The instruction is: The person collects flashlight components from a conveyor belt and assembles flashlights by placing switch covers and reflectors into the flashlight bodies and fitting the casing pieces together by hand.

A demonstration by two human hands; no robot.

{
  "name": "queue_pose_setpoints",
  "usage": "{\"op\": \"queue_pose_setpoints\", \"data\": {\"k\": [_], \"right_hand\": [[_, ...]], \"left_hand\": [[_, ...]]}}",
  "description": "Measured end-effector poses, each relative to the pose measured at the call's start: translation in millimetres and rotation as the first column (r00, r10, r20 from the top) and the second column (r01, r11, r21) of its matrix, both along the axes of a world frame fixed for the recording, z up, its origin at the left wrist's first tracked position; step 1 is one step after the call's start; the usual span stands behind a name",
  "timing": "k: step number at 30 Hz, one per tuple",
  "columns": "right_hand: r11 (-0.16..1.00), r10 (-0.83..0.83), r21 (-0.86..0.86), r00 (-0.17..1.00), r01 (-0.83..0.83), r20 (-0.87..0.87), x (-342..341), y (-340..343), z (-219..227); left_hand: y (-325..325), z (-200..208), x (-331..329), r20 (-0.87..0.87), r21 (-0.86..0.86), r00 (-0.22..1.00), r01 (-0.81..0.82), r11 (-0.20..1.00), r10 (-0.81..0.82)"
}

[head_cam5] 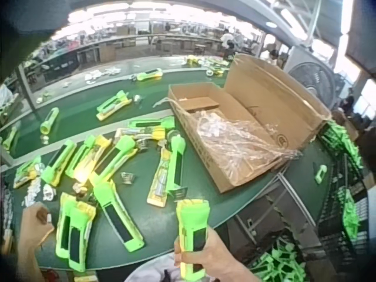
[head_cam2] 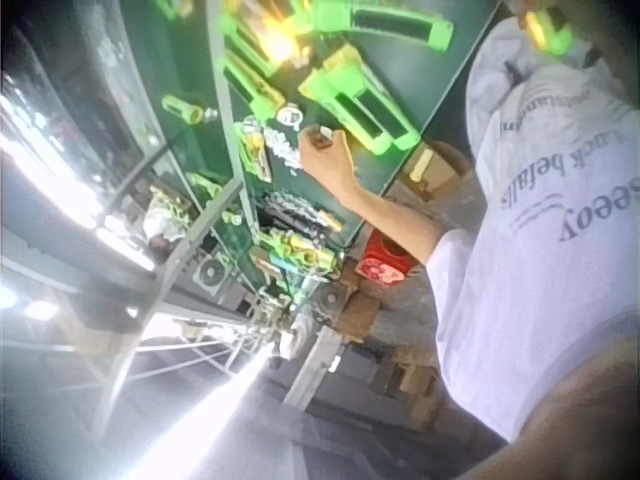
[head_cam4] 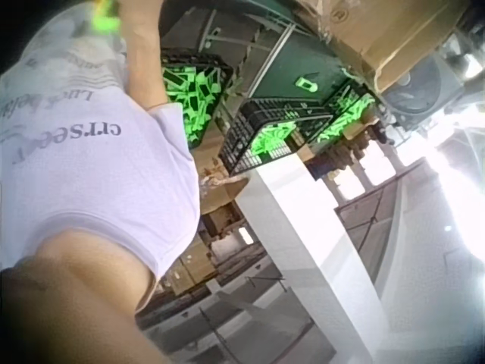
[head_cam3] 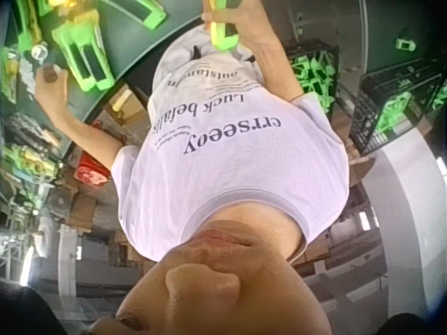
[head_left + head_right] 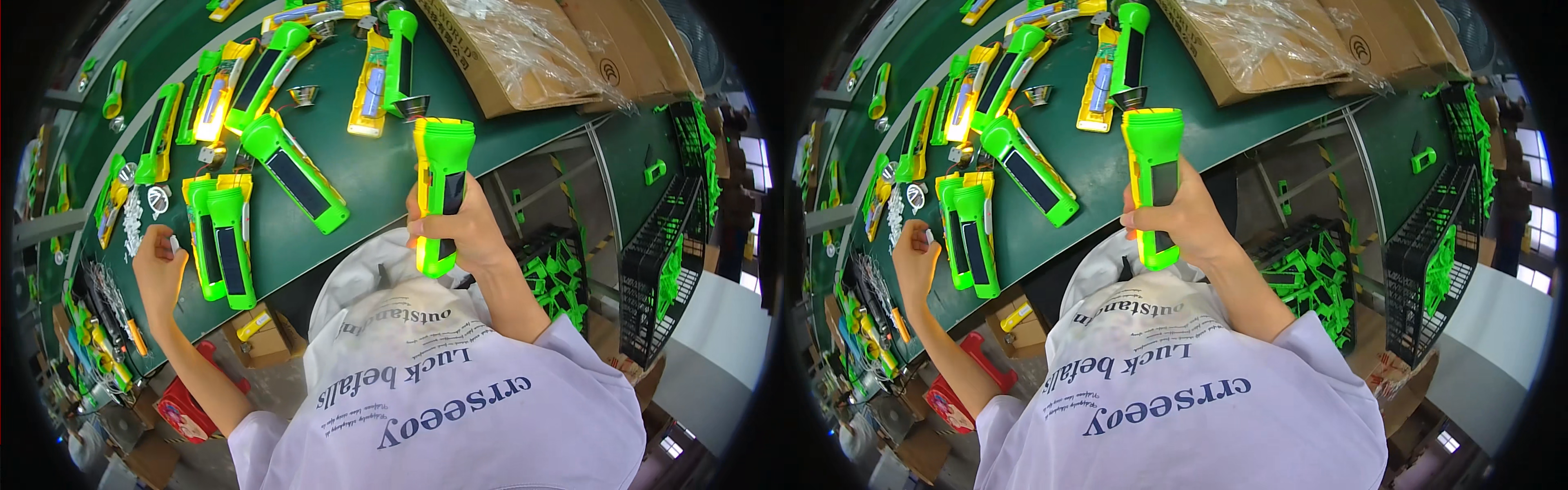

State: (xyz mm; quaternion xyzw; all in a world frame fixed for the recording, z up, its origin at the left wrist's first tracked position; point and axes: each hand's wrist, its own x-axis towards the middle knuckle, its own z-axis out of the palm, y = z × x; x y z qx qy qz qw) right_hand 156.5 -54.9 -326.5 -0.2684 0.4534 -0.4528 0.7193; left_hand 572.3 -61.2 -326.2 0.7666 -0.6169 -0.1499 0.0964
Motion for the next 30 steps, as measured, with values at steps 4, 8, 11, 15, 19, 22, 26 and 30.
{"op": "queue_pose_setpoints", "data": {"k": [4,8,11,15,19,22,26,30], "right_hand": [[0.999,0.046,-0.023,0.997,-0.045,0.062,1,5,4],[0.997,0.062,-0.058,0.996,-0.058,0.065,1,6,6],[0.993,0.111,-0.04,0.991,-0.109,0.076,1,7,2],[0.99,0.129,-0.065,0.992,-0.128,0.005,2,11,10],[0.989,0.098,-0.104,0.995,-0.1,-0.026,1,14,7],[0.99,0.08,-0.117,0.996,-0.084,-0.04,3,14,10],[0.981,0.055,-0.182,0.994,-0.07,-0.09,1,13,9],[0.984,0.04,-0.169,0.998,-0.048,-0.049,5,14,11]], "left_hand": [[10,26,-60,-0.665,-0.248,0.737,-0.065,0.967,-0.121],[9,25,-170,-0.886,-0.346,0.307,0.065,0.936,-0.349],[9,19,-221,-0.933,-0.333,0.091,0.141,0.932,-0.347],[7,22,-241,-0.958,-0.273,0.057,0.12,0.955,-0.281],[3,25,-243,-0.972,-0.212,0.067,0.174,0.962,-0.226],[2,27,-247,-0.967,-0.209,0.106,0.177,0.962,-0.23],[4,27,-250,-0.945,-0.233,0.184,0.199,0.952,-0.27],[10,22,-259,-0.841,-0.383,0.364,0.121,0.916,-0.4]]}}
